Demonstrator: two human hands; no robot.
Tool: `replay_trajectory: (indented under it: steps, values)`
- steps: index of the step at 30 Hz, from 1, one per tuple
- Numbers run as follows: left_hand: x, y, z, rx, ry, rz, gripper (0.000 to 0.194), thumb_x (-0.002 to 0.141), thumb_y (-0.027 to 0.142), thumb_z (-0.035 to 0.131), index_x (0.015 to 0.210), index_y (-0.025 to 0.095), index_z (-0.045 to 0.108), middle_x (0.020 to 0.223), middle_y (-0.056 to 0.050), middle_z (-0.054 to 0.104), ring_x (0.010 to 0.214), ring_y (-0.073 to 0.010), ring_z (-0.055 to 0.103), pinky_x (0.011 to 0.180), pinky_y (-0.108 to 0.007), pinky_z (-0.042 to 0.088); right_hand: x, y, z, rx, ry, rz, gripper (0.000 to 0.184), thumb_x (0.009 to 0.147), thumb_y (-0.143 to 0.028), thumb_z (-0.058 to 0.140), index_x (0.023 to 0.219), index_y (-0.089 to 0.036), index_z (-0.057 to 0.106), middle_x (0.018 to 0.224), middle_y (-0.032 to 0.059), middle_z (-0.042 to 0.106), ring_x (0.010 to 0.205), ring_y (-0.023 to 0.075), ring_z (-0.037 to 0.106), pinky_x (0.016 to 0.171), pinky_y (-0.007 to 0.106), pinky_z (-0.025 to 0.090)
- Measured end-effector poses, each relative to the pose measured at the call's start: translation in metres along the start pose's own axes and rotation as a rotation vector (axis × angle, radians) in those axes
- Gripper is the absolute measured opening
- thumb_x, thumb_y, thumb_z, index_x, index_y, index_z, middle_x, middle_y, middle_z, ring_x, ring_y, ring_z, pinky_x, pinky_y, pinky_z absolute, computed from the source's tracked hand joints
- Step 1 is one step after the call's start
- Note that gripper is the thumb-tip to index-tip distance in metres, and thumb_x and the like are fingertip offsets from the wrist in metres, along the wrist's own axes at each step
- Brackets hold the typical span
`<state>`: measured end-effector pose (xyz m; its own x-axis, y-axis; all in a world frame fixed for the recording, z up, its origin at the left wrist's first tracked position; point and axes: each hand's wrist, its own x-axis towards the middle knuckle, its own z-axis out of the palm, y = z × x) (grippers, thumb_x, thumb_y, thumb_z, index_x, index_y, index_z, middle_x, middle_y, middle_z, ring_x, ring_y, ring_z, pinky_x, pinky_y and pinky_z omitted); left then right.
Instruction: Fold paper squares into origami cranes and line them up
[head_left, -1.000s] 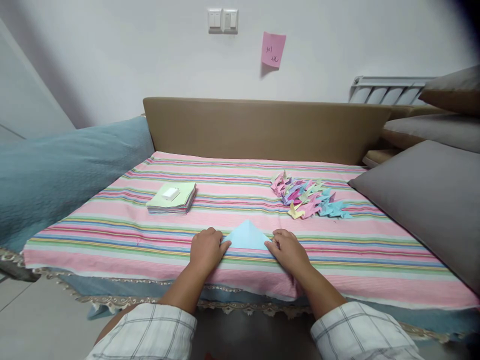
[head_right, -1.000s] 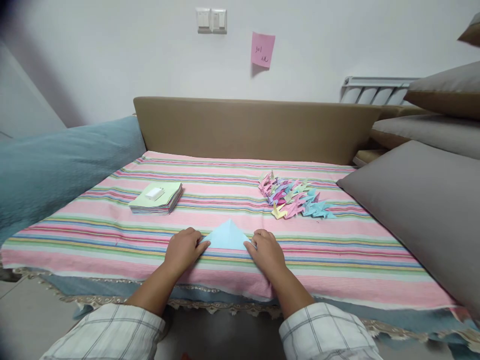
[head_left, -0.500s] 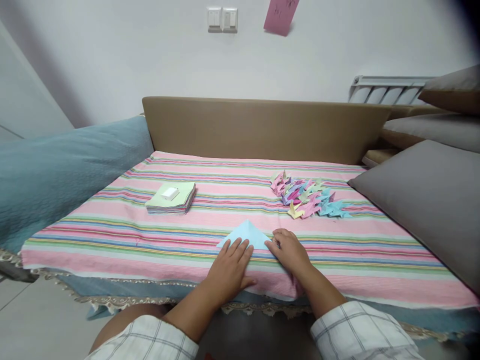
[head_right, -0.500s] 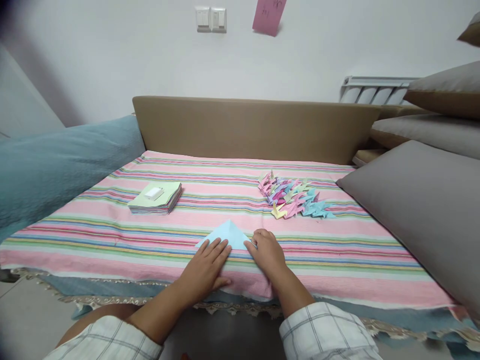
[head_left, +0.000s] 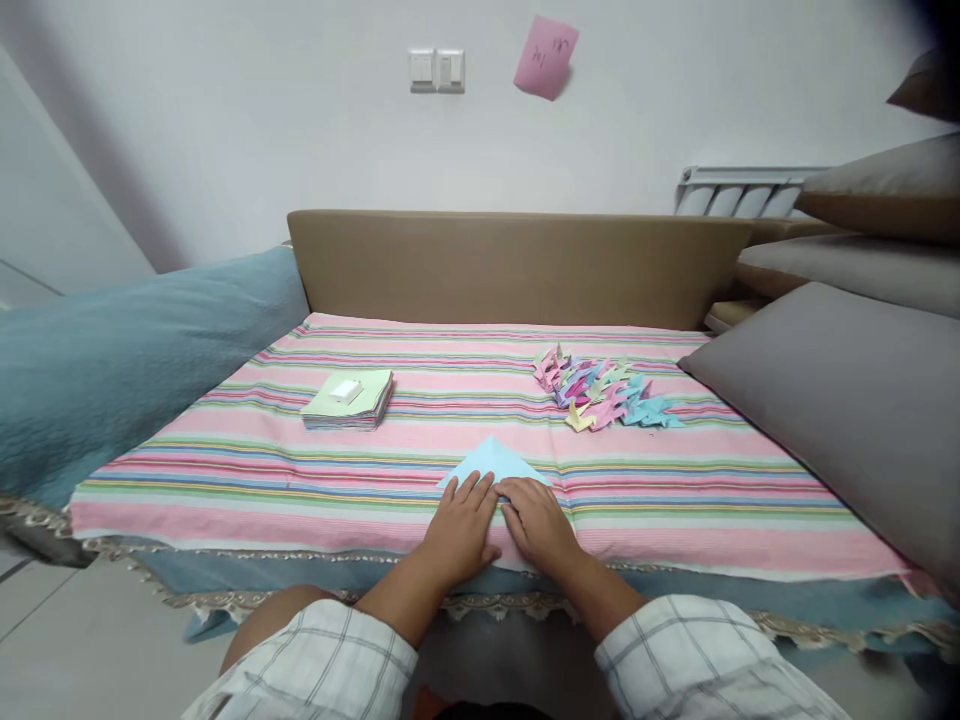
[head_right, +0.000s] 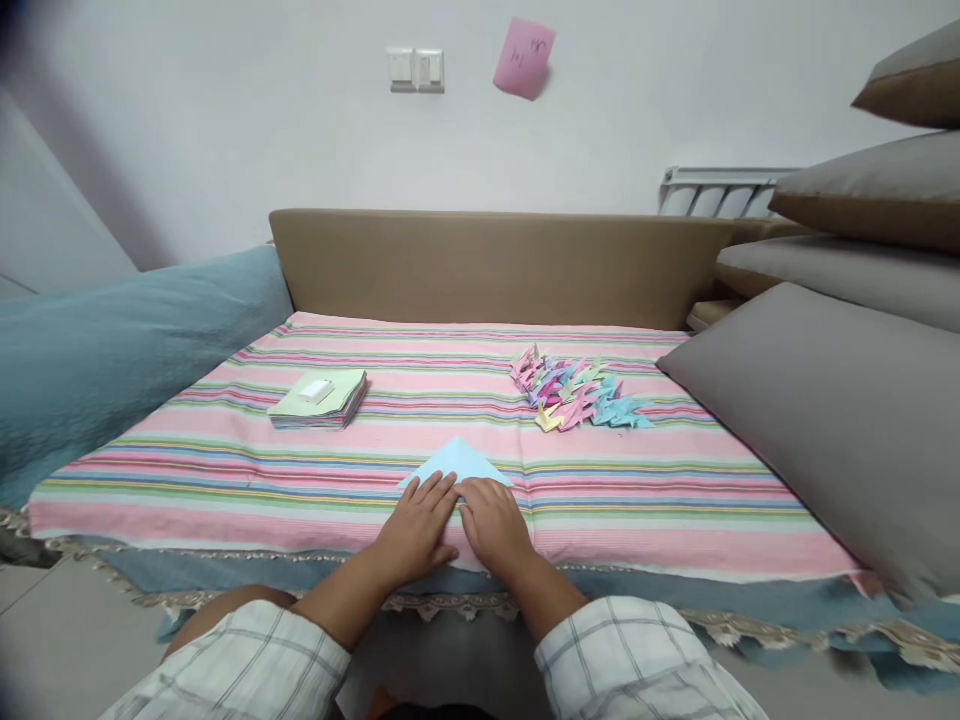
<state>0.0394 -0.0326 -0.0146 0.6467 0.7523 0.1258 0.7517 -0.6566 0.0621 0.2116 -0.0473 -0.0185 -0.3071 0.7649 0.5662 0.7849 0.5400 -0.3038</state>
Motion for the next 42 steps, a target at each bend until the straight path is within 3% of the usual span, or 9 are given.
replay_trajectory:
  steps: [4, 10, 16, 19, 22, 26, 28, 35, 42]
  values:
    - [-0.002, 0.004, 0.002, 0.01, 0.03, -0.028, 0.086, 0.069, 0.042, 0.064, 0.142, 0.019, 0.026, 0.151, -0.011, 0.024, 0.139, -0.0306, 0.017, 0.112, -0.055, 0.011, -0.008, 0.001, 0.007, -0.037, 0.047, 0.059, 0.026, 0.087, -0.02, 0.043, 0.108, -0.019, 0.058, 0.106, 0.0082, 0.064, 0.099, 0.0208, 0.054, 0.088, 0.036, 0.04]
    - [-0.001, 0.005, -0.007, -0.023, -0.043, -0.03, 0.089, 0.065, 0.037, 0.067, 0.142, 0.02, 0.026, 0.151, -0.011, 0.024, 0.139, -0.0302, 0.018, 0.111, -0.056, 0.013, -0.014, 0.008, 0.0, -0.072, 0.145, 0.363, 0.021, 0.084, -0.019, 0.044, 0.096, -0.017, 0.061, 0.097, 0.007, 0.065, 0.093, 0.0206, 0.055, 0.083, 0.033, 0.038]
    - [0.001, 0.01, -0.021, -0.061, -0.146, -0.072, 0.093, 0.063, 0.037, 0.069, 0.143, 0.021, 0.024, 0.151, -0.013, 0.021, 0.14, -0.0313, 0.016, 0.109, -0.059, 0.014, -0.015, 0.007, 0.001, -0.096, 0.145, 0.354, 0.018, 0.083, -0.016, 0.044, 0.089, -0.019, 0.061, 0.093, 0.0054, 0.064, 0.089, 0.0191, 0.054, 0.08, 0.03, 0.036]
    - [-0.005, 0.011, -0.019, -0.093, -0.075, -0.06, 0.086, 0.069, 0.037, 0.065, 0.143, 0.02, 0.024, 0.15, -0.013, 0.025, 0.139, -0.0307, 0.018, 0.109, -0.058, 0.015, -0.016, 0.005, 0.002, -0.125, 0.138, 0.374, 0.018, 0.084, -0.017, 0.045, 0.091, -0.02, 0.06, 0.094, 0.0057, 0.063, 0.091, 0.0201, 0.052, 0.08, 0.031, 0.035]
    - [-0.014, 0.003, -0.015, -0.153, 0.118, -0.061, 0.07, 0.076, 0.039, 0.059, 0.138, 0.017, 0.034, 0.145, -0.014, 0.037, 0.135, -0.0277, 0.029, 0.11, -0.049, 0.022, -0.016, 0.005, 0.003, -0.131, 0.124, 0.388, 0.018, 0.084, -0.016, 0.045, 0.093, -0.021, 0.06, 0.097, 0.0057, 0.062, 0.093, 0.0209, 0.051, 0.08, 0.032, 0.034]
    - [-0.02, -0.024, -0.023, -0.206, 0.395, -0.403, 0.036, 0.086, 0.028, 0.045, 0.117, 0.015, 0.056, 0.116, -0.011, 0.061, 0.11, -0.0222, 0.052, 0.097, -0.039, 0.039, -0.017, 0.005, 0.005, -0.113, 0.121, 0.395, 0.019, 0.084, -0.016, 0.044, 0.093, -0.021, 0.06, 0.099, 0.0058, 0.062, 0.092, 0.0211, 0.05, 0.08, 0.033, 0.033]
    - [-0.019, -0.037, -0.03, -0.206, 0.395, -0.516, 0.031, 0.082, 0.029, 0.05, 0.108, 0.019, 0.062, 0.108, -0.008, 0.063, 0.104, -0.023, 0.054, 0.093, -0.04, 0.04, -0.017, 0.005, 0.005, -0.106, 0.126, 0.406, 0.02, 0.083, -0.016, 0.044, 0.093, -0.021, 0.061, 0.098, 0.0057, 0.062, 0.092, 0.0211, 0.05, 0.081, 0.033, 0.032]
    - [-0.009, -0.049, -0.036, -0.286, 0.302, -0.597, 0.016, 0.069, 0.032, 0.063, 0.083, 0.026, 0.068, 0.108, 0.0, 0.063, 0.102, -0.0236, 0.053, 0.088, -0.041, 0.038, 0.002, 0.009, -0.004, -0.121, 0.089, 0.398, 0.014, 0.08, -0.022, 0.05, 0.083, -0.023, 0.063, 0.095, 0.003, 0.062, 0.092, 0.0199, 0.051, 0.086, 0.038, 0.027]
    - [-0.01, -0.049, -0.038, -0.377, 0.264, -0.544, 0.028, 0.065, 0.029, 0.065, 0.093, 0.031, 0.067, 0.119, 0.001, 0.06, 0.108, -0.0247, 0.052, 0.094, -0.044, 0.034, 0.013, 0.015, -0.001, -0.053, 0.041, 0.281, 0.015, 0.083, -0.033, 0.052, 0.085, -0.023, 0.063, 0.103, 0.0041, 0.061, 0.099, 0.0198, 0.051, 0.089, 0.036, 0.029]
